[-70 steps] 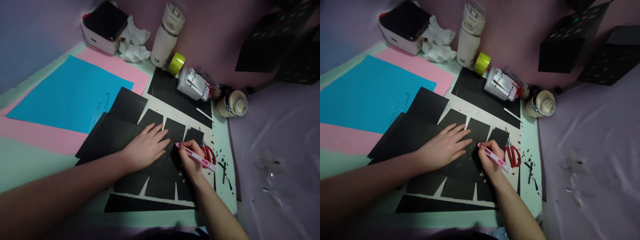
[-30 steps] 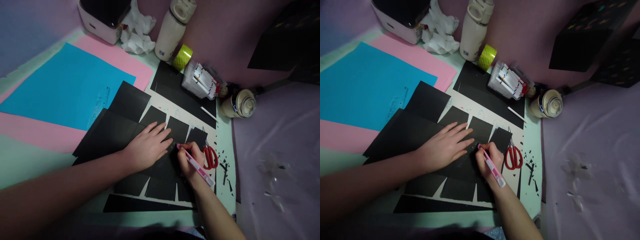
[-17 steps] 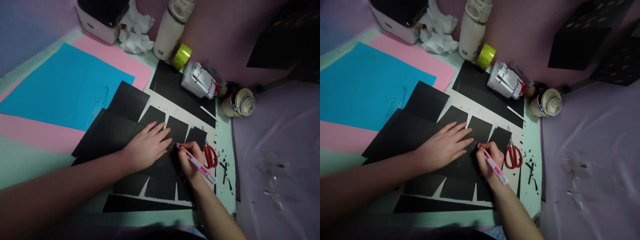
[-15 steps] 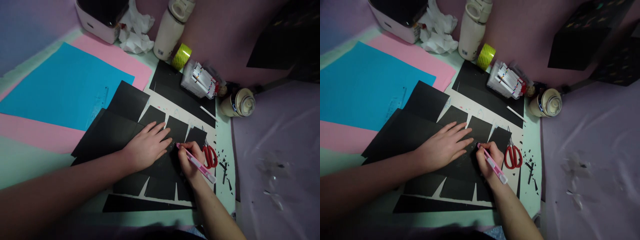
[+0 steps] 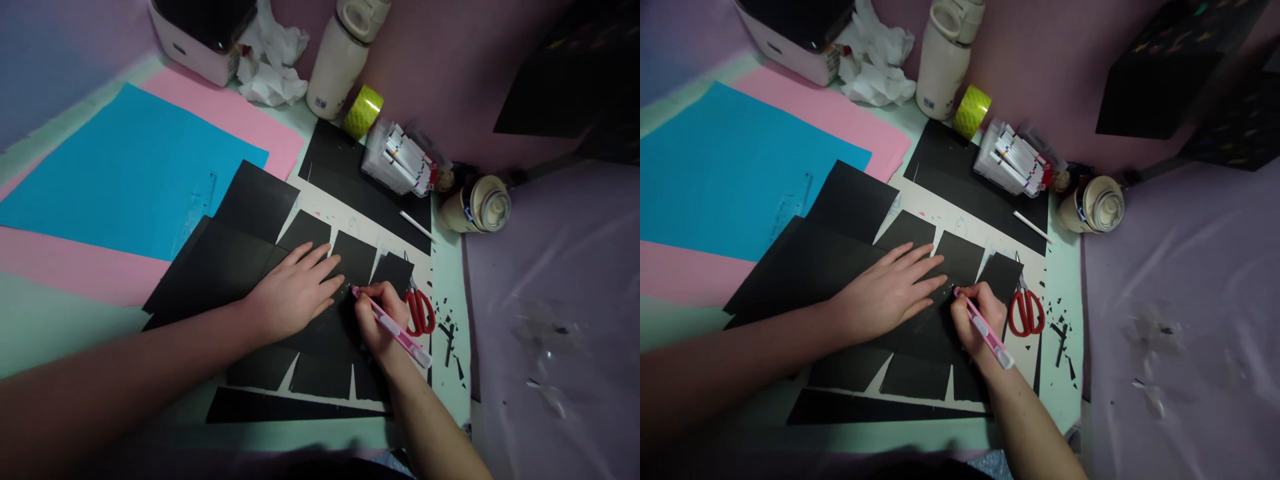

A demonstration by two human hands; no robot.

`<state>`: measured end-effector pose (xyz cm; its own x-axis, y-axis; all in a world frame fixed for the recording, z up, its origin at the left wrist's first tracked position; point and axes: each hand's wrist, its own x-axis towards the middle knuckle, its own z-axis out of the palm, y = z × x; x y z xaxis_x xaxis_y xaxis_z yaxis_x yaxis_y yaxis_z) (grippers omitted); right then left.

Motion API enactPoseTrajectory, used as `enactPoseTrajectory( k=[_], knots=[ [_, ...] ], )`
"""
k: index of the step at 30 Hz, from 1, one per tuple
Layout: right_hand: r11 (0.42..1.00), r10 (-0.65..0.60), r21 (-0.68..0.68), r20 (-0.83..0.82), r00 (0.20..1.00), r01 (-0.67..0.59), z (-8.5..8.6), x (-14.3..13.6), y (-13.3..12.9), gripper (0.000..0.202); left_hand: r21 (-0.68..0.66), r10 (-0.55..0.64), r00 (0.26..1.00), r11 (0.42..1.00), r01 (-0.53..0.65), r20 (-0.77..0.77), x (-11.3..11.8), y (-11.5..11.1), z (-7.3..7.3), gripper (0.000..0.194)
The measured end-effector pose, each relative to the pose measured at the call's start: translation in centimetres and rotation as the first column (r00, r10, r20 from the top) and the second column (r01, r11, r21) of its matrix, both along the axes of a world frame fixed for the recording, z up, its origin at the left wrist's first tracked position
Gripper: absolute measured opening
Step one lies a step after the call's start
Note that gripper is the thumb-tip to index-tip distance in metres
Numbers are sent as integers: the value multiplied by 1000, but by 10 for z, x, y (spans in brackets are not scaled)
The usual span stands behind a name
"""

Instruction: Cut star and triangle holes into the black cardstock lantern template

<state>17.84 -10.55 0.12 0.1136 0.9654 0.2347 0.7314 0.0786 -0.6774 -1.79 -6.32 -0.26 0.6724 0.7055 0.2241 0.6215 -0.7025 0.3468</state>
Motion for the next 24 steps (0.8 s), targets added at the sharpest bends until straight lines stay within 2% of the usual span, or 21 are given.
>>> enactPoseTrajectory(
  k=[5,12,18,24],
  knots=[
    [1000,-19,-7,-17,1000,19,0,0,0,9,-10,-5,1000,1000,5,0,0,0,-1,34],
    [999,29,-32,-84,996,-31,-1,2,1,8,-19,-16,1000,1000,16,-12,-1,1,1,35],
    [991,-133,-54,-281,951,123,-4,3,6,8,-21,-17,999,1000,16,-37,-2,0,1,38],
    [993,-96,-96,-382,919,64,5,3,10,10,8,111,994,994,-111,-1,-2,-4,5,59]
  ],
)
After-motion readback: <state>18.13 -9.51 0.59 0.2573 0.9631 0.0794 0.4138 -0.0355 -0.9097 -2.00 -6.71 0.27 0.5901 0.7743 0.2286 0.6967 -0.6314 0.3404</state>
